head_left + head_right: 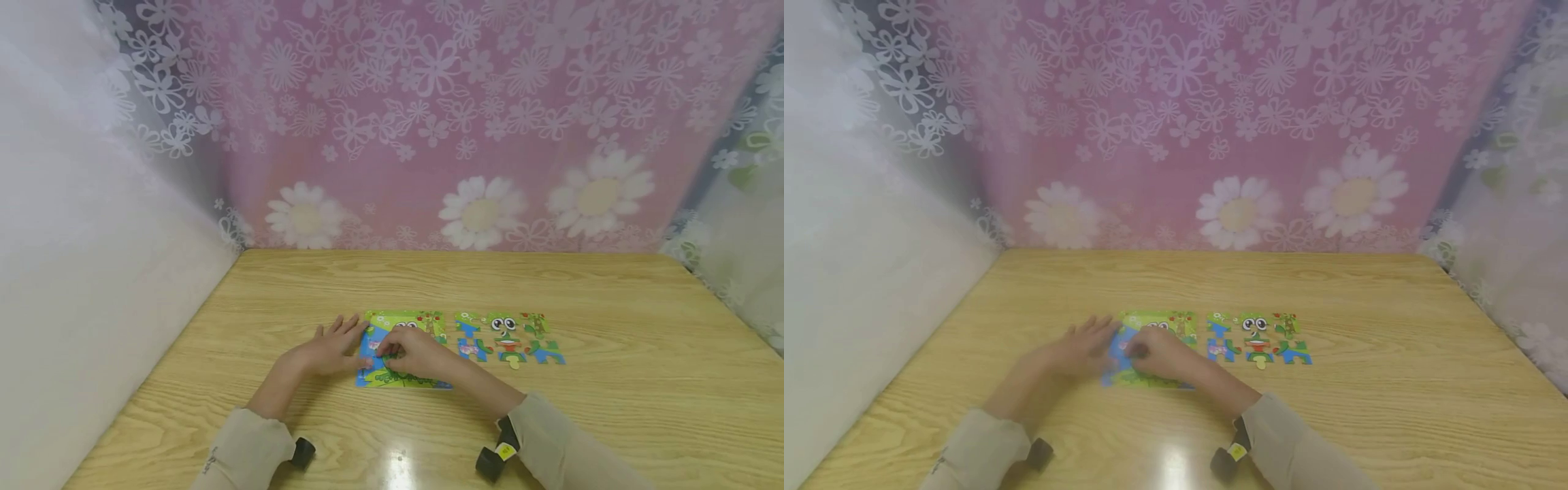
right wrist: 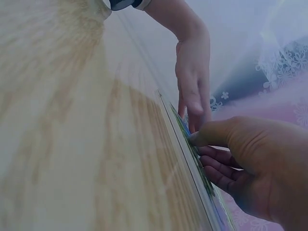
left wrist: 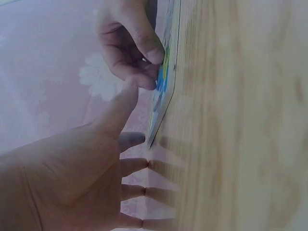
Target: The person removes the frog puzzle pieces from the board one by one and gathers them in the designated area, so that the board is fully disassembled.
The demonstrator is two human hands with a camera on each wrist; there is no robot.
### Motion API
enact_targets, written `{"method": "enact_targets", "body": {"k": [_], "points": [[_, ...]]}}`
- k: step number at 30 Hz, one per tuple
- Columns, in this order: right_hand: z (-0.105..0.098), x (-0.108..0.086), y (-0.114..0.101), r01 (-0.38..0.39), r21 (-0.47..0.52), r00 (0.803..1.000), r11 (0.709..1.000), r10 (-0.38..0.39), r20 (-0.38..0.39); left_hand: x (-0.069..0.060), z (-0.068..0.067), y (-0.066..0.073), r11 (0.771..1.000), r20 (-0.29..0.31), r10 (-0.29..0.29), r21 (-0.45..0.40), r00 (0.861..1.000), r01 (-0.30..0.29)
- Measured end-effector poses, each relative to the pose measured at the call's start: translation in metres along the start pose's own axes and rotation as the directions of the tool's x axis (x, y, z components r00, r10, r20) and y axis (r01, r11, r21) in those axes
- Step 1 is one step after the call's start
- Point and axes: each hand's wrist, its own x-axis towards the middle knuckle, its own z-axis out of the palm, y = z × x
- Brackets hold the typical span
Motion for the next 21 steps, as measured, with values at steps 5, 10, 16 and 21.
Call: {"method": "enact_targets", "body": {"k": [5,10,16,21], "points": [[0.001,0.0001,0.0003,-0.016,-0.006,1.0,1.0,0.016,-0.011,-0.0013,-0.0031,-0.0019,1.0,-0.054,0.014,0.021,0.998,-0.012],[0.0019,0.0004,0.0002,-0.024,-0.01,1.0,1.0,0.024,-0.016,-0.002,-0.0027,-0.0016,0.998,-0.106,-0.01,0.068,0.994,0.018],[0.0015,-0.0001,-0.0013,-0.014,-0.011,0.999,1.0,0.013,-0.032,-0.0016,-0.0006,-0.0034,0.998,-0.105,-0.049,0.042,0.993,0.054],[0.0005,-0.0009,-0.0022,0.008,-0.017,0.998,1.0,-0.009,-0.055,-0.0014,-0.0006,-0.0034,0.998,-0.099,-0.053,0.04,0.994,0.057]]}}
